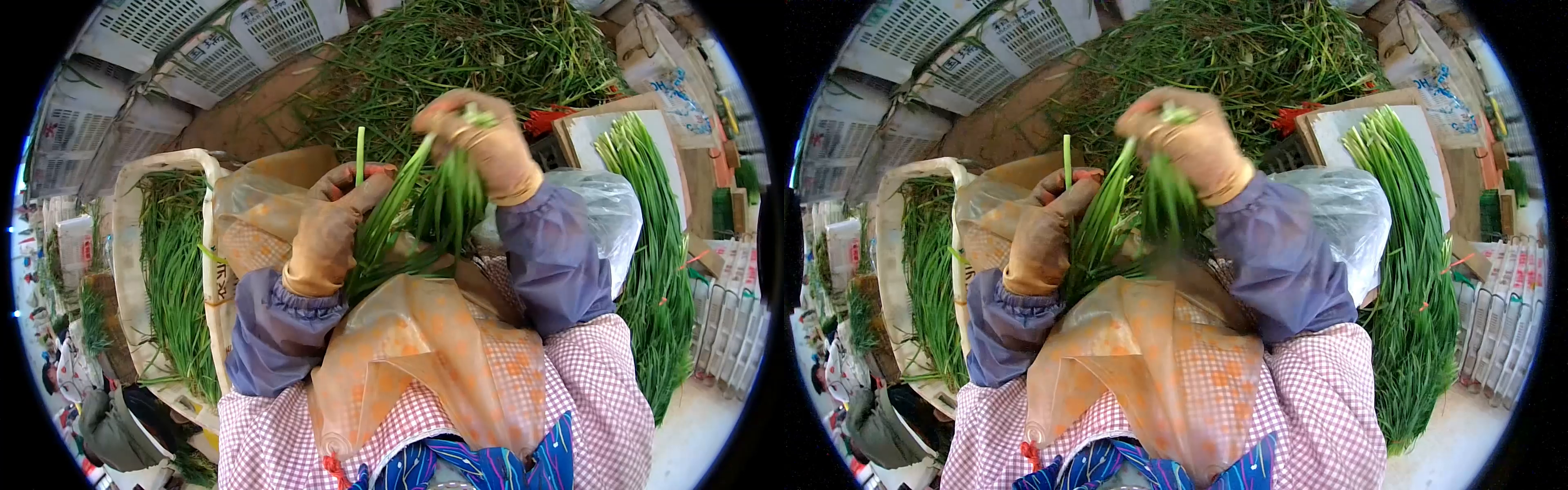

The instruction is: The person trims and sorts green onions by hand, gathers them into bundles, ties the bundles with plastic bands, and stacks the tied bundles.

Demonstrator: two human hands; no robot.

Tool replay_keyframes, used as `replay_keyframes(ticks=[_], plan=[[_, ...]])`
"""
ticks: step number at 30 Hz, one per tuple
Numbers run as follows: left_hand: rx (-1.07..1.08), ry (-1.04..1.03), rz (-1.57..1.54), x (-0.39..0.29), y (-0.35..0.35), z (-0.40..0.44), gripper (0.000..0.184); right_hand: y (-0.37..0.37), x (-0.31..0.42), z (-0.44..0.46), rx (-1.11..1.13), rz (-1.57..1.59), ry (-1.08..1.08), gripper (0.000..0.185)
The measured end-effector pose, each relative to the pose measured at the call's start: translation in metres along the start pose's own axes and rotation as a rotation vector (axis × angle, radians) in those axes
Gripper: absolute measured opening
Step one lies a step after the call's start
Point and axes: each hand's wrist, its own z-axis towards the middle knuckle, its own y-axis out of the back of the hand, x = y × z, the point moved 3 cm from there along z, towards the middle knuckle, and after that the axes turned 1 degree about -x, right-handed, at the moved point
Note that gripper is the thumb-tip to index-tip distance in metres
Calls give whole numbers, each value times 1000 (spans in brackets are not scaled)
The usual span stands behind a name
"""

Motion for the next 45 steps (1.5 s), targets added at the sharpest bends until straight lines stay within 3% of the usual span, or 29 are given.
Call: replay_keyframes(ticks=[3, 5, 7, 9, 11, 12, 14, 16, 18, 20, 23, 27, 28, 30, 31, 33, 34, 35, 36, 38, 39, 40, 42, 43, 45], plan=[[-73, 1, 5, -6, 4, -5, 18, 44, 5, 8, -212, 136, 113, 9], [-9, 25, -10, -6, 10, -4, 19, 60, 2, 14, -262, 143, 174, 10], [57, 48, -26, -2, 20, 1, 20, 57, 7, 15, -288, -81, 159, 10], [259, 62, -141, 5, 26, 7, 22, 32, 5, 6, -54, -17, 69, 11], [166, 5, -47, 2, 16, 2, 20, 7, 1, 4, 90, -62, -10, 10], [74, -53, 48, 0, 12, -1, 18, -3, -5, 3, 90, 81, -46, 10], [21, -106, 110, -3, 7, -4, 18, -6, -4, 6, 108, 14, -73, 11], [-30, -162, 173, -10, 13, -3, 19, 16, -3, 15, -123, -175, 77, 11], [165, -155, 94, -22, 22, 0, 20, 39, 5, 23, -289, -247, 152, 12], [155, -164, 145, -31, 14, 5, 20, 32, 14, 12, -167, -170, 53, 14], [193, -150, 377, -24, -15, 11, 20, -8, 5, 4, 64, -87, -8, 18], [266, -176, 501, -21, -24, 24, 27, -18, -9, 5, 59, 93, -87, 13], [261, -172, 505, -18, -18, 25, 27, -14, -8, 4, 34, 73, -32, 12], [242, -394, 945, -15, -8, 26, 37, 6, 0, 4, -22, 98, 16, 12], [246, -485, 1317, -28, -15, 11, 49, 20, 13, 5, -121, 102, 95, 12], [325, -465, 1346, 12, 17, 23, 51, 61, 40, 7, -226, -10, 273, 13], [408, -454, 1374, 27, 26, 27, 54, 84, 49, 5, -333, -82, 217, 26], [474, -375, 1553, 28, 23, 20, 62, 114, 58, 3, -381, -34, 300, 25], [482, -376, 1552, 27, 22, 21, 62, 138, 71, 1, -432, -131, 428, 24], [321, -170, 1552, 28, 24, 24, 65, 168, 100, -16, -645, -202, 458, 23], [318, -422, 1337, 31, 36, 29, 62, 183, 109, -20, -661, -227, 476, 21], [312, -432, 1343, 31, 40, 34, 62, 199, 119, -25, -678, -253, 493, 19], [134, -278, 542, 13, 46, 44, 56, 221, 123, -32, -693, 109, 653, 12], [150, -38, 353, 3, 47, 41, 45, 223, 124, -33, -690, 237, 714, 11], [106, 6, 250, -18, 39, 30, 38, 213, 115, -43, -828, 7, 616, 13]])
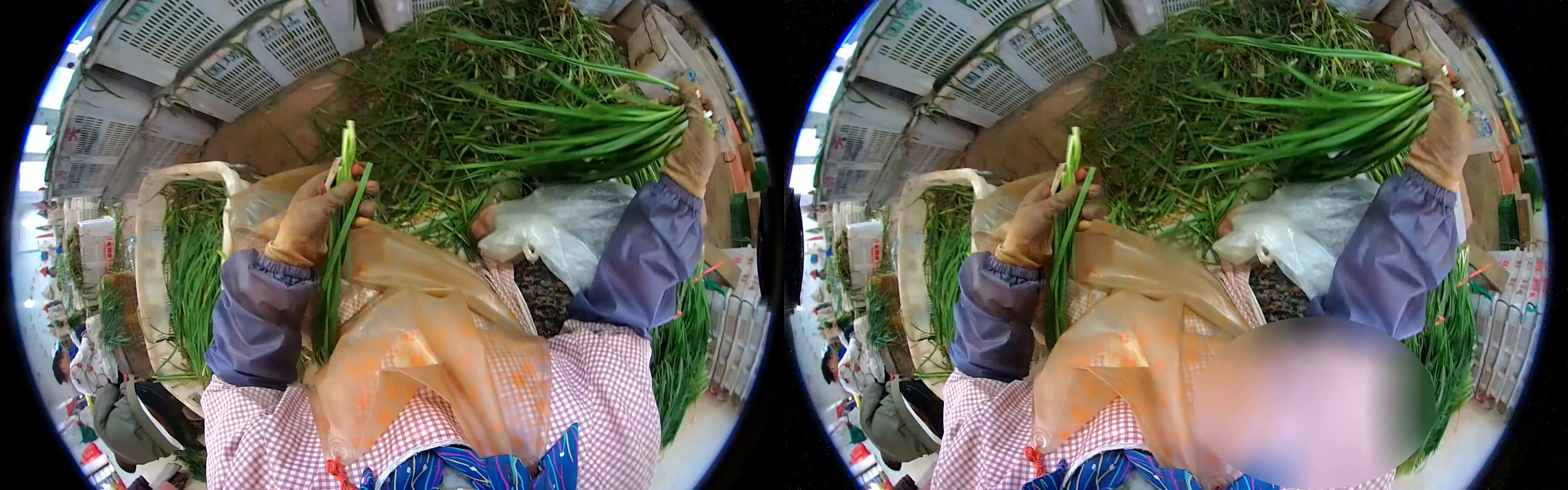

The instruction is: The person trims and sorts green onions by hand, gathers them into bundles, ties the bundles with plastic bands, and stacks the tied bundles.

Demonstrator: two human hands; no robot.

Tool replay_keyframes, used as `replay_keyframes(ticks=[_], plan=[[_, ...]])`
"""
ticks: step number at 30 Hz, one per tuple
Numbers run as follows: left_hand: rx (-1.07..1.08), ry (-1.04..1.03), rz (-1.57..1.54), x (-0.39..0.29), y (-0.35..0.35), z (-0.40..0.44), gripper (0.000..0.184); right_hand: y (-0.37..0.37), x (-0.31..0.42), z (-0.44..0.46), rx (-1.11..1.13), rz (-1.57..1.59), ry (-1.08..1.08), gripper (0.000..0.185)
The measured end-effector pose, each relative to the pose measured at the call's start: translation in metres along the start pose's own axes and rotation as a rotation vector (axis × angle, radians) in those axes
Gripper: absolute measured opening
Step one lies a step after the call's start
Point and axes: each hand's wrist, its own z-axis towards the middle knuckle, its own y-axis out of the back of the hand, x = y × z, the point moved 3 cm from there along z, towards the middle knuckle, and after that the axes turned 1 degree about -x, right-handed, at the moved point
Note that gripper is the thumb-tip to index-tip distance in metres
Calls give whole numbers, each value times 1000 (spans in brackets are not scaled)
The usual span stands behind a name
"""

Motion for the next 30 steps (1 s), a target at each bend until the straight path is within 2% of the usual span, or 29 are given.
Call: replay_keyframes(ticks=[1, 2, 5, 8, 9, 11, 12, 17, 19, 21, 23, 25, 27, 30], plan=[[-29, 64, -121, -6, -1, -3, 33, -2, 0, -6, -1, 21, 6, 13], [65, -10, -143, -2, 10, 3, 27, -7, 0, -13, 79, -47, -20, 14], [37, 7, -84, -17, 6, -4, 29, -22, -3, -29, 197, -119, 28, 17], [22, -90, -24, -23, -6, -13, 33, -38, -5, -44, 342, -253, -78, 18], [24, -100, -22, -26, -10, -16, 33, -46, -7, -54, 416, -115, -163, 19], [125, 16, -183, -30, -23, -23, 36, -66, -3, -75, 466, -163, -138, 19], [87, 11, -158, -29, -27, -25, 41, -79, 0, -90, 531, -102, -177, 17], [139, -31, -112, -30, -60, -35, 41, -114, -17, -137, 905, 150, -448, 11], [128, -82, 26, -32, -69, -41, 33, -128, -18, -150, 815, 228, -548, 13], [129, -148, 40, -22, -70, -37, 27, -136, -16, -162, 795, 248, -638, 13], [121, -217, 53, -19, -75, -36, 20, -143, -19, -174, 831, 184, -584, 14], [-32, -258, -54, -19, -84, -37, 11, -148, -29, -183, 813, 187, -611, 13], [-16, -266, -46, -14, -82, -33, 11, -147, -36, -183, 696, 156, -573, 14], [-26, -233, -29, -15, -85, -32, 12, -142, -37, -182, 717, 217, -684, 14]])
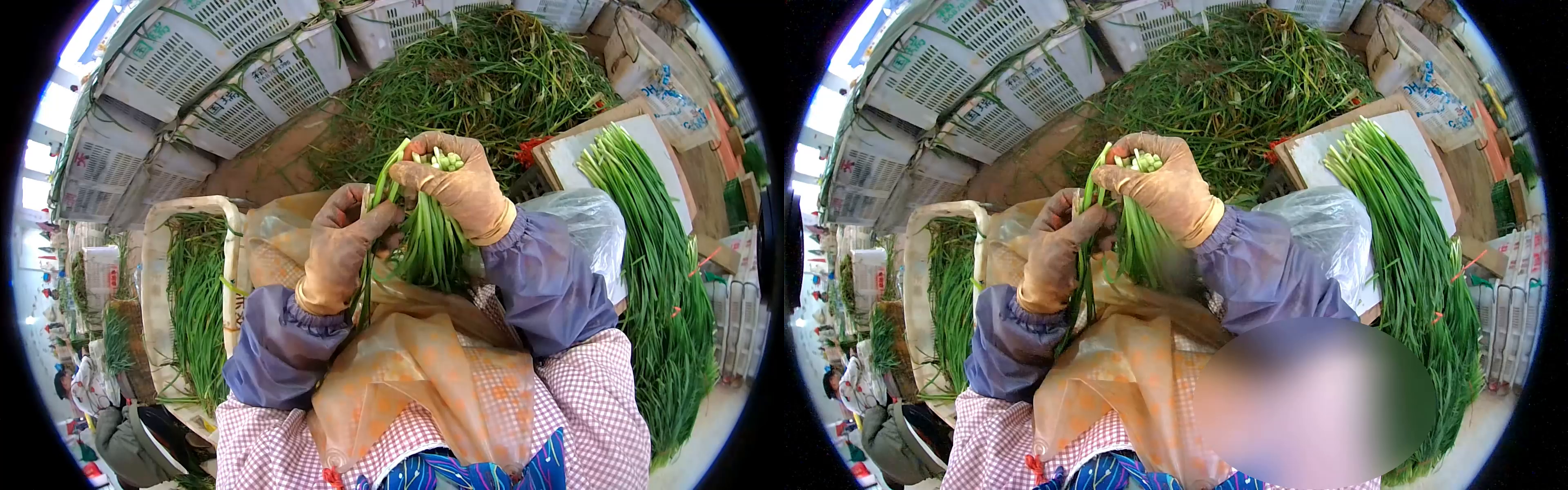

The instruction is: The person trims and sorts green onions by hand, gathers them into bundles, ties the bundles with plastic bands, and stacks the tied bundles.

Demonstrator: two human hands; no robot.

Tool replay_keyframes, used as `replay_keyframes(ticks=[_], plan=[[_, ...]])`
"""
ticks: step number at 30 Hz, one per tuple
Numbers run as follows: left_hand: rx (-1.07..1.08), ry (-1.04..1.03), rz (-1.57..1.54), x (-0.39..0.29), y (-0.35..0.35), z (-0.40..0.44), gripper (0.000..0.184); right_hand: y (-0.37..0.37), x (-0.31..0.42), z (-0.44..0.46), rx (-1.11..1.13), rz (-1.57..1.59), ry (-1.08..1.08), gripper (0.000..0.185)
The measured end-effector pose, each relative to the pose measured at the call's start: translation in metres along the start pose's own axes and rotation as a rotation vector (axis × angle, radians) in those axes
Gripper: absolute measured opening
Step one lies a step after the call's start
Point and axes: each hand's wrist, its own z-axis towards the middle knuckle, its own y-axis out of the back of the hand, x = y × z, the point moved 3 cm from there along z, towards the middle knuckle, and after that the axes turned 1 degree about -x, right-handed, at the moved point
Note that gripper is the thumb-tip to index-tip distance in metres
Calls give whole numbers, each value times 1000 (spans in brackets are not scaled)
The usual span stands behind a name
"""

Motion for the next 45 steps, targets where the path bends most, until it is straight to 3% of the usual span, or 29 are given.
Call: replay_keyframes(ticks=[2, 4, 7, 11, 13, 17, 20, 23, 27, 31, 32, 33, 35, 37, 38, 40, 41, 43, 44, 45], plan=[[-25, 48, 13, -2, -1, 1, 12, 5, -2, 1, 21, 34, 39, 13], [-40, 157, -241, -1, 1, 3, 15, 16, 2, 2, 2, 73, 58, 12], [-31, 128, -221, 0, 11, 10, 20, 43, 9, 9, -18, 87, 189, 11], [37, 188, -196, -4, 14, 9, 22, 50, 25, 10, -110, 186, 144, 11], [92, 235, -209, -3, 14, 10, 24, 42, 25, 10, 155, 127, 100, 12], [249, 228, -135, 7, 7, 12, 28, 13, 15, 10, 101, -57, -25, 24], [274, 260, 103, 8, 2, 11, 25, 14, 7, 16, 118, -83, -50, 20], [330, 318, 81, 7, 1, 12, 25, 20, 10, 13, 132, -172, -15, 14], [354, 311, 244, -10, 20, 22, 27, 74, 58, 13, -269, -208, 225, 8], [63, 181, 435, -43, 53, 48, 27, 141, 96, 11, -573, -295, 538, 10], [71, 139, 475, -53, 68, 58, 26, 149, 103, 5, -625, -304, 497, 10], [79, 96, 514, -63, 82, 70, 25, 152, 106, 3, -627, -313, 506, 10], [-140, 39, 406, -88, 98, 92, 23, 156, 110, -1, -579, -362, 524, 10], [-76, 25, 62, -116, 141, 148, 30, 148, 106, 0, -473, -340, 569, 10], [-77, 24, 54, -122, 131, 161, 30, 142, 104, 1, -434, -300, 548, 10], [-104, -326, 87, -141, 97, 167, 42, 131, 100, -1, -390, -265, 526, 10], [-109, -328, 79, -131, 89, 166, 42, 129, 98, -1, -375, -260, 523, 10], [145, -366, 1920, -100, 65, 162, 50, 121, 94, -1, -370, -201, 490, 9], [140, -361, 1917, -98, 59, 161, 50, 119, 93, -2, -336, -155, 489, 9], [151, -354, 1686, -100, 52, 157, 49, 119, 91, -3, -309, -109, 482, 10]])
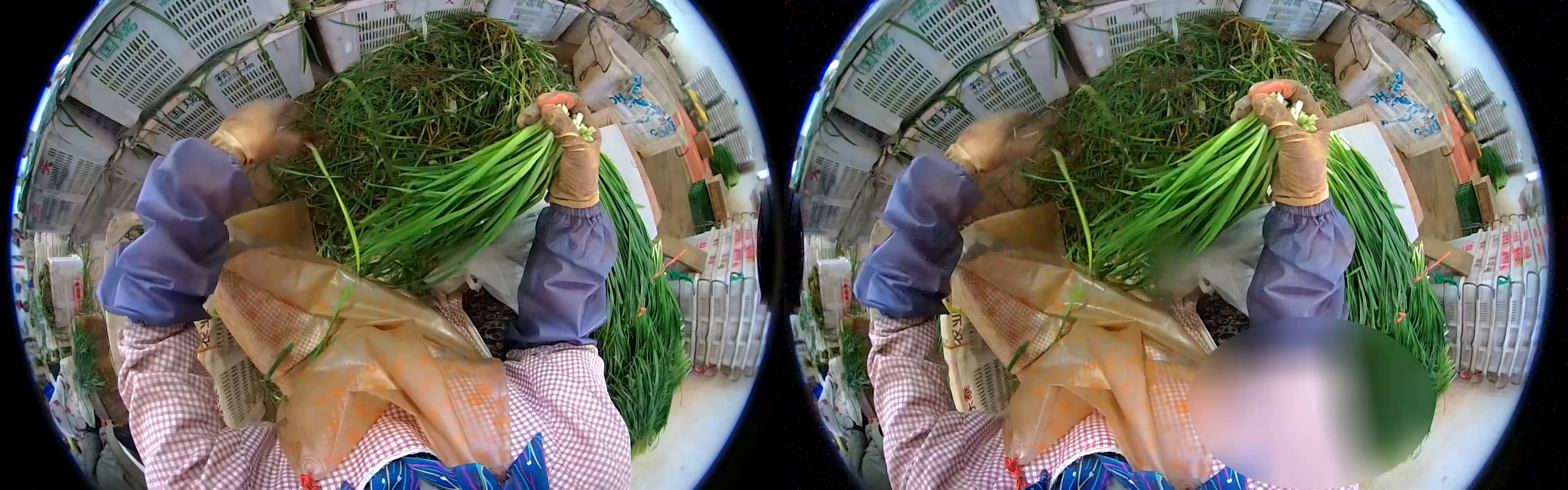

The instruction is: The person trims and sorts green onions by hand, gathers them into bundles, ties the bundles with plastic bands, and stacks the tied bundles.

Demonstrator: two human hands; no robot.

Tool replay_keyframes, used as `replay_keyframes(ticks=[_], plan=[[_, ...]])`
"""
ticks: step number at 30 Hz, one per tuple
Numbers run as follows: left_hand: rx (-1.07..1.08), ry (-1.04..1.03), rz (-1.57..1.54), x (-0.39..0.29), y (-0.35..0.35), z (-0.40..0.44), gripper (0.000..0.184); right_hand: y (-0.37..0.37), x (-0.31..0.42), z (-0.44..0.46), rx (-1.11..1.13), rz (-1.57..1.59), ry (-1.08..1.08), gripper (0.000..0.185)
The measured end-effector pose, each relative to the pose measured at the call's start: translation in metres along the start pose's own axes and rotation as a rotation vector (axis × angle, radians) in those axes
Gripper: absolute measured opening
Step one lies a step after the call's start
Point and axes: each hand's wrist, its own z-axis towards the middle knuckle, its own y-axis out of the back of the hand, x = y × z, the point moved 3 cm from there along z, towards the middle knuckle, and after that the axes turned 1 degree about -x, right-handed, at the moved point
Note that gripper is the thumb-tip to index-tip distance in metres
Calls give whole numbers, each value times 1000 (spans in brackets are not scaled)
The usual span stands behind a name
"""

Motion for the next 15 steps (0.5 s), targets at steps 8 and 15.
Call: replay_keyframes(ticks=[8, 15], plan=[[-422, -719, -711, -130, -9, -34, 35, -40, 0, -6, 27, 20, -38, 26], [223, -484, -853, -132, -82, -74, 52, 143, 4, 82, 208, -391, 71, 41]])
